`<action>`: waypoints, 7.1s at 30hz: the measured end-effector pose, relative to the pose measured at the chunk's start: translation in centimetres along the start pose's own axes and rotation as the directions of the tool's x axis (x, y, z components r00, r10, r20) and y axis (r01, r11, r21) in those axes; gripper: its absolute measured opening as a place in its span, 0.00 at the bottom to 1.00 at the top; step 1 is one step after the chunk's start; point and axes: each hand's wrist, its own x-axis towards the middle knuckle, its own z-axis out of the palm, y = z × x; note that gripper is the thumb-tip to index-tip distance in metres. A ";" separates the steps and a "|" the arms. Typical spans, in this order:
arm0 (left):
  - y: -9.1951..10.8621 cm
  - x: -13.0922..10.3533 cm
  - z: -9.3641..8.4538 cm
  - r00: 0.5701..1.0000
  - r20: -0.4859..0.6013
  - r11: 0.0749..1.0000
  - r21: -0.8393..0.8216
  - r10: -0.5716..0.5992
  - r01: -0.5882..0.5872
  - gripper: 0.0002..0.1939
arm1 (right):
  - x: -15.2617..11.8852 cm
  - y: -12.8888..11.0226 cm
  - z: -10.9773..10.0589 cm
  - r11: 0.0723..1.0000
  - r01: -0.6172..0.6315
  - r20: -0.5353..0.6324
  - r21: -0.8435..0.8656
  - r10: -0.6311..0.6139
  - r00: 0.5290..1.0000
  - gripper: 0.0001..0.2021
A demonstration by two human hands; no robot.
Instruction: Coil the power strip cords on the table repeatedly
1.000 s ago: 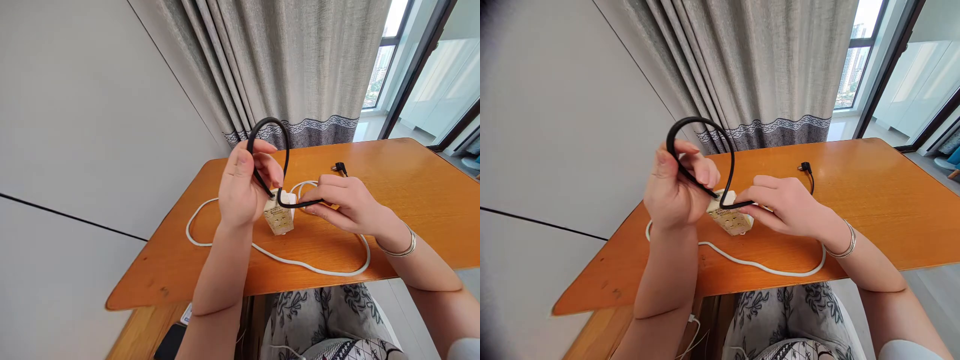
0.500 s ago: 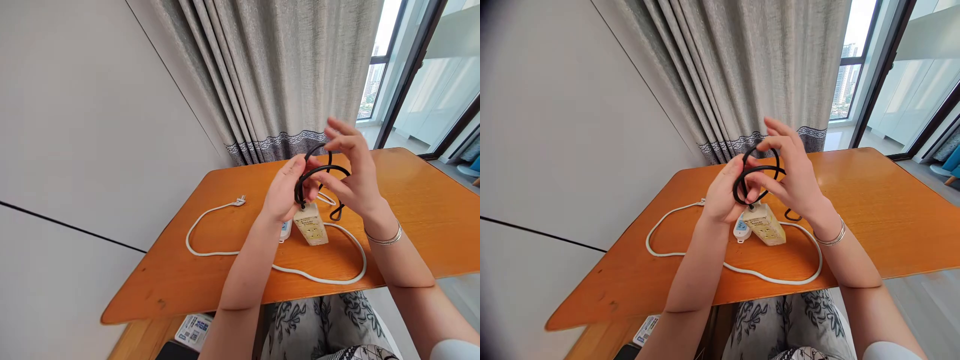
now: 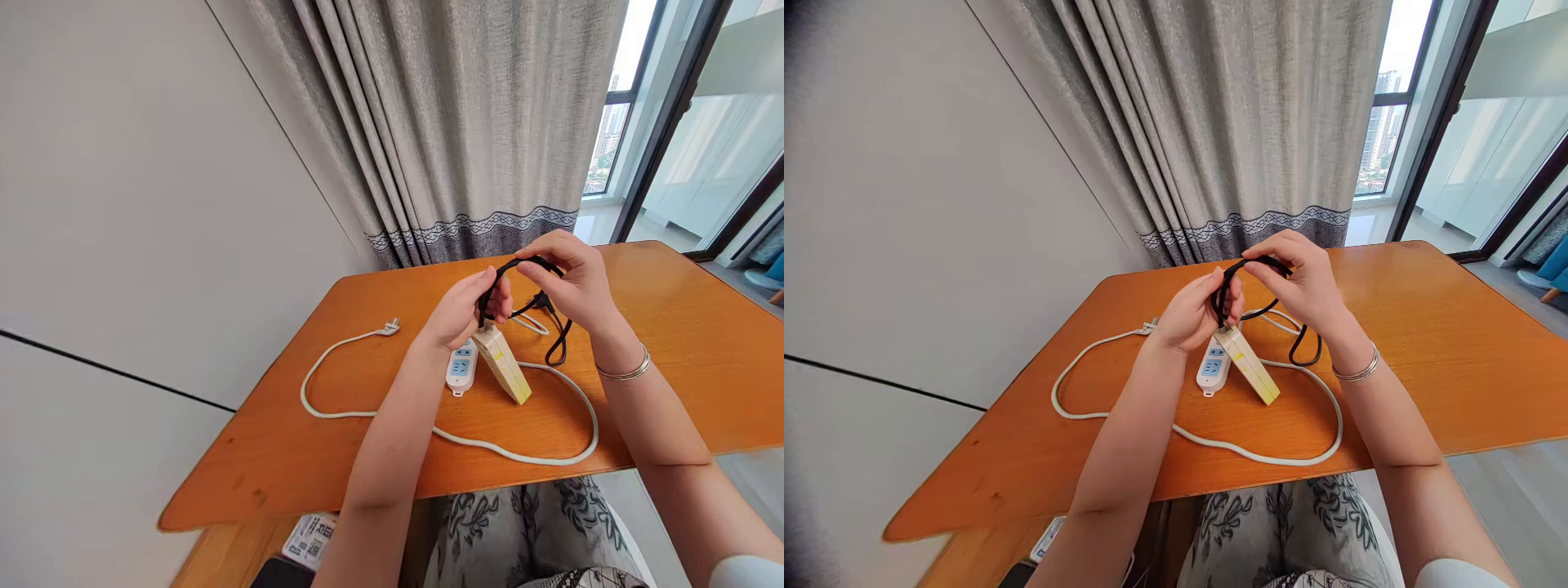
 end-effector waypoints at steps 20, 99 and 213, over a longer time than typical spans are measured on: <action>3.1 -2.2 0.9 0.989 -0.146 0.916 -0.398 -0.012 -0.048 0.22 | -0.5 2.5 0.9 0.850 -0.389 0.368 0.354 0.255 0.894 0.19; 1.4 -2.2 1.1 0.971 0.105 0.962 -0.150 -0.215 0.230 0.28 | -1.1 -2.3 -0.3 0.979 -0.176 0.363 0.105 0.127 0.923 0.16; -0.8 -0.5 0.2 0.874 -0.194 0.894 0.036 0.446 -0.448 0.20 | -2.0 -4.7 3.5 -0.158 -0.675 0.659 0.721 0.457 0.597 0.13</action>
